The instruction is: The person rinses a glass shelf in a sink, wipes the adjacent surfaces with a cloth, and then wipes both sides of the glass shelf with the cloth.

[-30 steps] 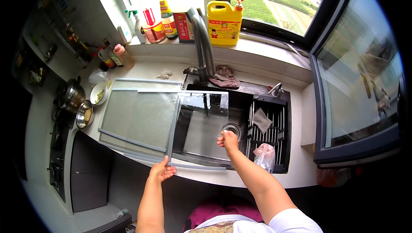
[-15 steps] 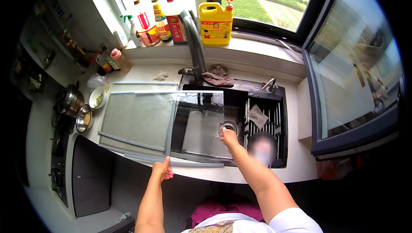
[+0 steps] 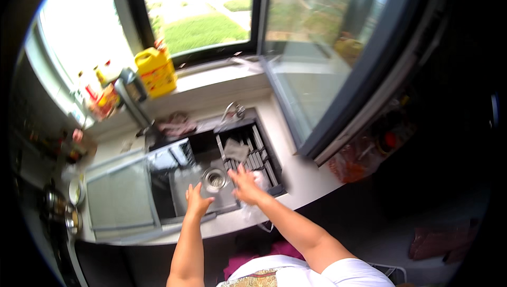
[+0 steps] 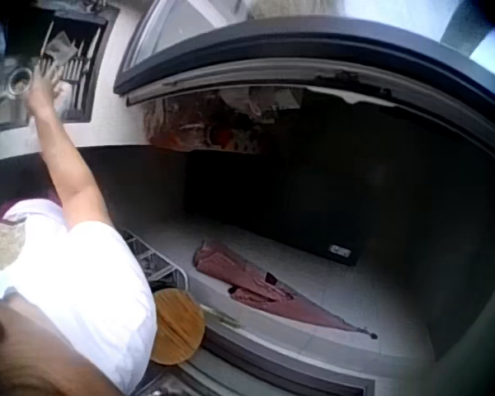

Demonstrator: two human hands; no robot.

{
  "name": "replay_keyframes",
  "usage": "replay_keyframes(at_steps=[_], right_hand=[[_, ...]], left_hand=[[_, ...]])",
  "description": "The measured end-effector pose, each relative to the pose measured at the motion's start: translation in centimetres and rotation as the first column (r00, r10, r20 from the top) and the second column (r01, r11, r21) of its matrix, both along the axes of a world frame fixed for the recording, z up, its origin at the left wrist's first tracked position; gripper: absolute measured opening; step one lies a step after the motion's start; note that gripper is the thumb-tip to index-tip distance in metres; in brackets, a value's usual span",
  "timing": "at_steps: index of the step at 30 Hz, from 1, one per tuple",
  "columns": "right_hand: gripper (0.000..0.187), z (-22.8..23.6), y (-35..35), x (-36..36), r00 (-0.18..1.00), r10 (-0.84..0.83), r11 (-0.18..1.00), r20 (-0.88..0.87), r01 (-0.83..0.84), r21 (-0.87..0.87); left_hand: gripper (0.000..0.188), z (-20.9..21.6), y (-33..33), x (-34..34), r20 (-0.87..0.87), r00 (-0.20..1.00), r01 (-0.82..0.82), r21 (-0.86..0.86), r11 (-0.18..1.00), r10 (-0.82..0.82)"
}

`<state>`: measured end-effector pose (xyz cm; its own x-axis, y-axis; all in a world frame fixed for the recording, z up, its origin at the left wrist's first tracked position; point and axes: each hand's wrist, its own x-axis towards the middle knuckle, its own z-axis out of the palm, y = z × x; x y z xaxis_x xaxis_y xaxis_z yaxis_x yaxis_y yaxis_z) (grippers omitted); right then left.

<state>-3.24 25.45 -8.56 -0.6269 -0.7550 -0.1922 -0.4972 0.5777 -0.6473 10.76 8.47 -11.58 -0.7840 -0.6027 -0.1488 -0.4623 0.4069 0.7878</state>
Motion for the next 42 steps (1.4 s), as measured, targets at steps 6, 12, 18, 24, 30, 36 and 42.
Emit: replay_keyframes(at_steps=[6,12,18,24,30,36,42], right_hand=[[0.061,10.4,14.1,-0.9,0.978,0.201,0.961,-0.046,-0.207,-0.184],[0.037,22.8,28.9,-9.3,0.977,0.202,0.975,-0.071,-0.208,-0.083],[0.027,28.7,33.7,-18.9,0.960,-0.090,0.865,-0.264,-0.056,-0.498],[0.023,35.4,25.1,-28.3,0.750,-0.325,0.701,-0.576,-0.218,-0.679],[0.014,45.0,15.8,-32.8,0.572,-0.398,0.877,-0.717,0.009,-0.480],[0.015,46.4,15.1,-34.7,0.415,-0.307,0.945,-0.856,0.027,-0.326],[0.011,51.5,16.0,-33.9,0.248,-0.375,0.921,-0.893,-0.012,-0.390]], left_hand=[[0.047,10.2,11.6,-6.2,-0.034,0.914,0.405,0.131,0.905,-0.404],[0.037,19.7,26.8,-13.9,-0.185,0.702,0.709,0.090,0.699,-0.688],[0.051,23.8,35.3,-24.5,-0.643,0.633,0.466,-0.130,0.875,-0.432],[0.045,33.1,35.4,-34.2,-0.881,0.471,0.021,0.068,0.997,0.050],[0.052,35.3,33.6,-39.0,-0.853,0.399,-0.149,0.301,0.942,0.336],[0.056,34.1,34.2,-39.1,-0.834,0.427,-0.054,0.362,0.931,0.349],[0.055,32.9,32.8,-39.6,-0.858,0.375,0.027,0.388,0.921,0.350]])
